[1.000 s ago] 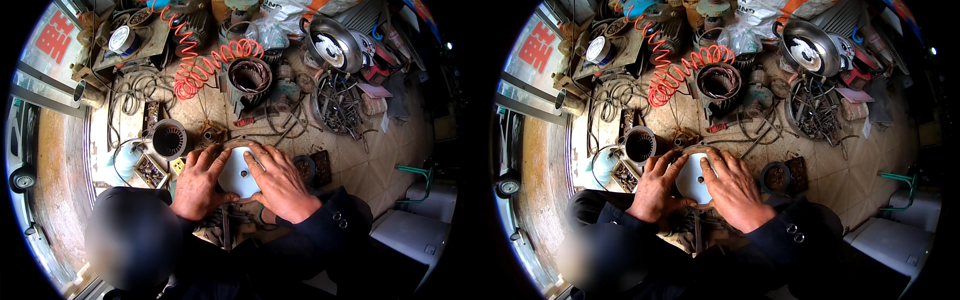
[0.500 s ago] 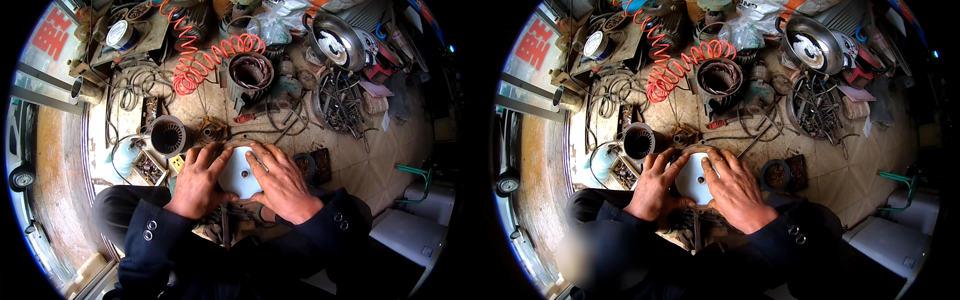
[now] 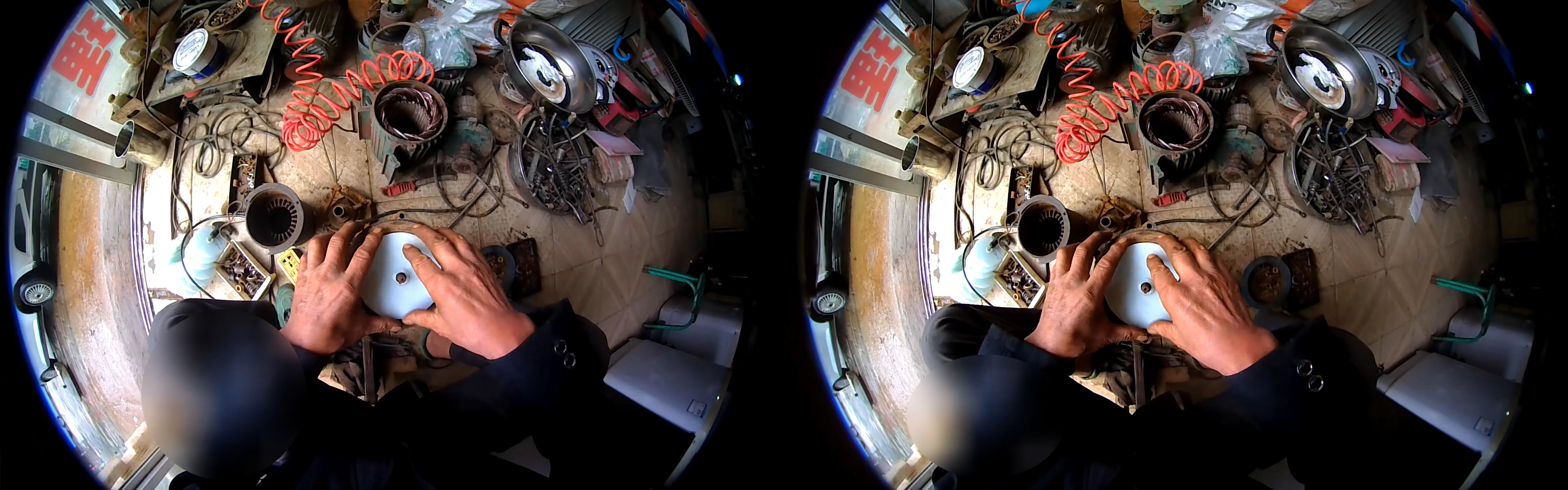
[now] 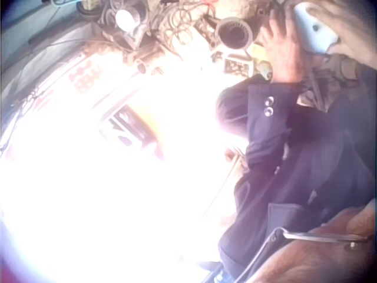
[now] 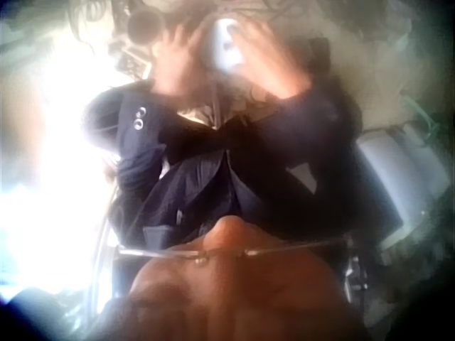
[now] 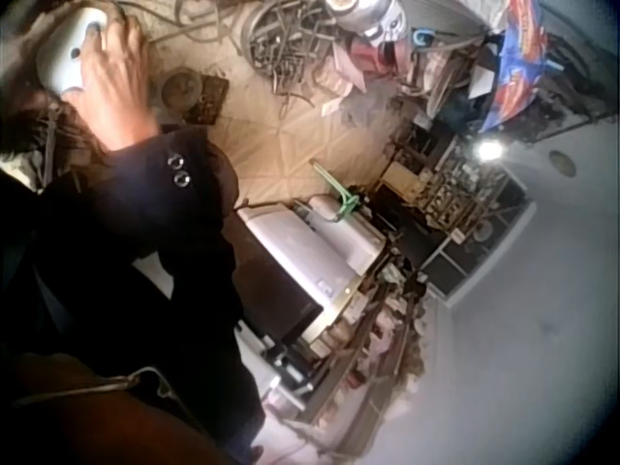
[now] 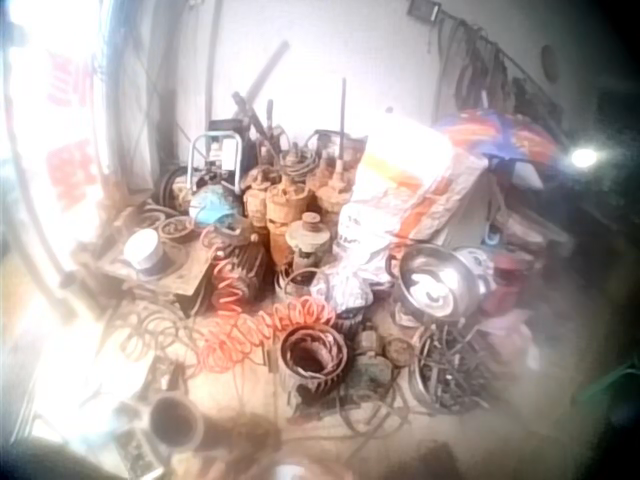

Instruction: The person sits on the floor and assembles a mechanical part by placing a circular metal cover over a white disc. They use a hammer to tap the cover into place and then insert and tighten several bolts by hand to secure the assembly.

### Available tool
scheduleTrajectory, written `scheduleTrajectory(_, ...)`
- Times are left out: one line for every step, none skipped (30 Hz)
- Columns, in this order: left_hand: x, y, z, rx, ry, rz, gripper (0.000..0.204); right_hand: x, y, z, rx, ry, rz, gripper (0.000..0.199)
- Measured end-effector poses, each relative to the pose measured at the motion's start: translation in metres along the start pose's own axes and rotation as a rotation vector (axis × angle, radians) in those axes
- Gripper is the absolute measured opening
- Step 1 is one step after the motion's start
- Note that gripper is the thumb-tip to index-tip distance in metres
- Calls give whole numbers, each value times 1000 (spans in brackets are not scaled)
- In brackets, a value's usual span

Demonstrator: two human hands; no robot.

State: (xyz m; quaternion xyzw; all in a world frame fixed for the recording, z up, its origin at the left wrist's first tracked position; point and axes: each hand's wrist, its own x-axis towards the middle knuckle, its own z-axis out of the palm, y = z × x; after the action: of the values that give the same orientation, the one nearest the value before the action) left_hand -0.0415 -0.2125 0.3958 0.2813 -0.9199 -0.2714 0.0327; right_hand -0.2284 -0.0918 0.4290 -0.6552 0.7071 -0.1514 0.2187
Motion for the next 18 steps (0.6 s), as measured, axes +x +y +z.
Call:
scheduleTrajectory(0,0,1,5,3,0,128,0,-1,-1,22,36,-7,70)
scheduleTrajectory(0,1,1,10,16,9,127,0,-3,-1,17,61,-3,61)
scheduleTrajectory(0,3,0,18,30,17,127,0,-3,0,12,88,-1,52)
scheduleTrajectory(0,3,0,25,44,24,126,1,-4,0,8,114,1,44)
scheduleTrajectory(0,3,-1,16,45,33,126,1,-4,2,20,118,-12,36)
scheduleTrajectory(1,2,0,7,44,44,125,1,-4,4,32,124,-21,29)
scheduleTrajectory(2,2,0,-3,43,56,124,2,-4,7,45,129,-31,22)
scheduleTrajectory(2,1,1,-14,35,52,123,2,-3,10,58,136,-36,22)
scheduleTrajectory(1,0,2,-26,28,47,122,2,-3,14,71,142,-41,23)
scheduleTrajectory(1,0,3,-38,20,42,121,2,-3,17,85,148,-47,24)
scheduleTrajectory(1,-1,2,-50,19,44,121,3,-2,18,96,160,-53,22)
scheduleTrajectory(1,-2,3,-64,17,47,120,3,-2,20,107,169,-59,21)
scheduleTrajectory(1,-3,3,-78,15,49,119,3,-1,21,118,179,-64,20)
scheduleTrajectory(2,-3,4,-79,13,53,119,3,0,23,120,181,-72,19)
scheduleTrajectory(2,-3,3,-78,11,55,118,3,1,25,123,182,-82,17)
scheduleTrajectory(3,-3,2,-78,9,58,118,4,2,26,126,184,-91,16)
scheduleTrajectory(3,-3,1,-78,5,63,118,4,3,27,123,181,-100,16)
scheduleTrajectory(4,-3,-1,-78,2,66,118,4,5,28,120,177,-111,15)
